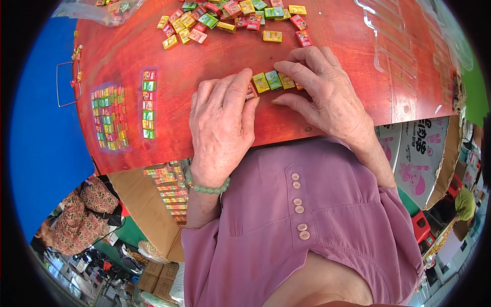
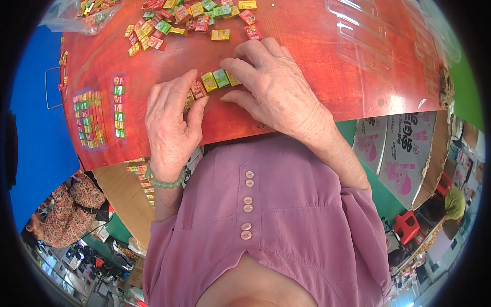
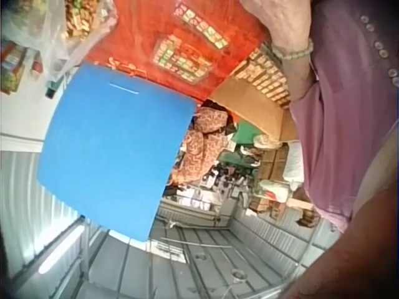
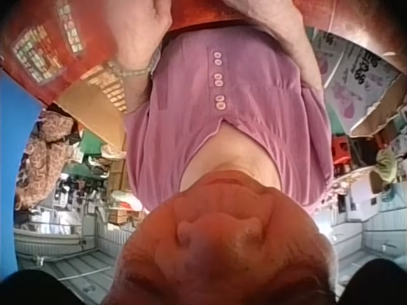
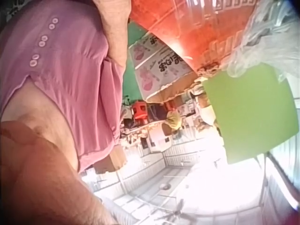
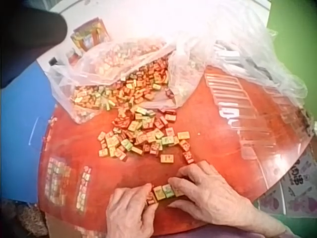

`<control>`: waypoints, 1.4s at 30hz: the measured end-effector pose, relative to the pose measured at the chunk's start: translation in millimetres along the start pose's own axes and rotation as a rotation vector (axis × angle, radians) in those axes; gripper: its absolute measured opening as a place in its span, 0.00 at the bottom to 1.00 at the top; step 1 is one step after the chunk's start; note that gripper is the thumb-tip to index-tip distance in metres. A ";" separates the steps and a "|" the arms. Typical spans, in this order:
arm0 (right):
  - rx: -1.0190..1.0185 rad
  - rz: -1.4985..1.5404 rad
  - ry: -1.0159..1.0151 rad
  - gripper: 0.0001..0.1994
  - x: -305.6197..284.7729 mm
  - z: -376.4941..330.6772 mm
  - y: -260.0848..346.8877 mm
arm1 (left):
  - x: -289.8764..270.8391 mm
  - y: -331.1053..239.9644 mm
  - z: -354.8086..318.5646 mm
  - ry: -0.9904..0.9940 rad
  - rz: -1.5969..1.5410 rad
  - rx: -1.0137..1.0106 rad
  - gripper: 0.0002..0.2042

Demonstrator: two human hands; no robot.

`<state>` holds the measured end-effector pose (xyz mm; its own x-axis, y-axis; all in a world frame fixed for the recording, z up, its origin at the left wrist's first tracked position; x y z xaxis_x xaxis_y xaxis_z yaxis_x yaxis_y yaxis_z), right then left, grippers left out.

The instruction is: The person is packing small, square, colorful snack packages into transparent plastic trays.

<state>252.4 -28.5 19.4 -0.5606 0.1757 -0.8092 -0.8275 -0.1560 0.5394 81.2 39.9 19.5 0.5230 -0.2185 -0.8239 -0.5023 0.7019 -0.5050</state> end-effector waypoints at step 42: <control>-0.108 0.010 0.013 0.19 6.7 12.8 3.5 | -5.2 14.0 -2.3 0.067 -0.182 -0.104 0.20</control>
<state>245.4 -15.5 18.9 -0.5677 0.1612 -0.8073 -0.8133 -0.2618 0.5196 69.9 49.3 16.1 0.5664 -0.3817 -0.7304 -0.4744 0.5737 -0.6677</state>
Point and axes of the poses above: each hand's wrist, its own z-axis towards the middle knuckle, its own x-axis out of the palm, y = z × x, the point moved 5 cm from there along z, towards the middle knuckle, and after that the axes turned 3 degrees about -x, right-handed, at the moved point
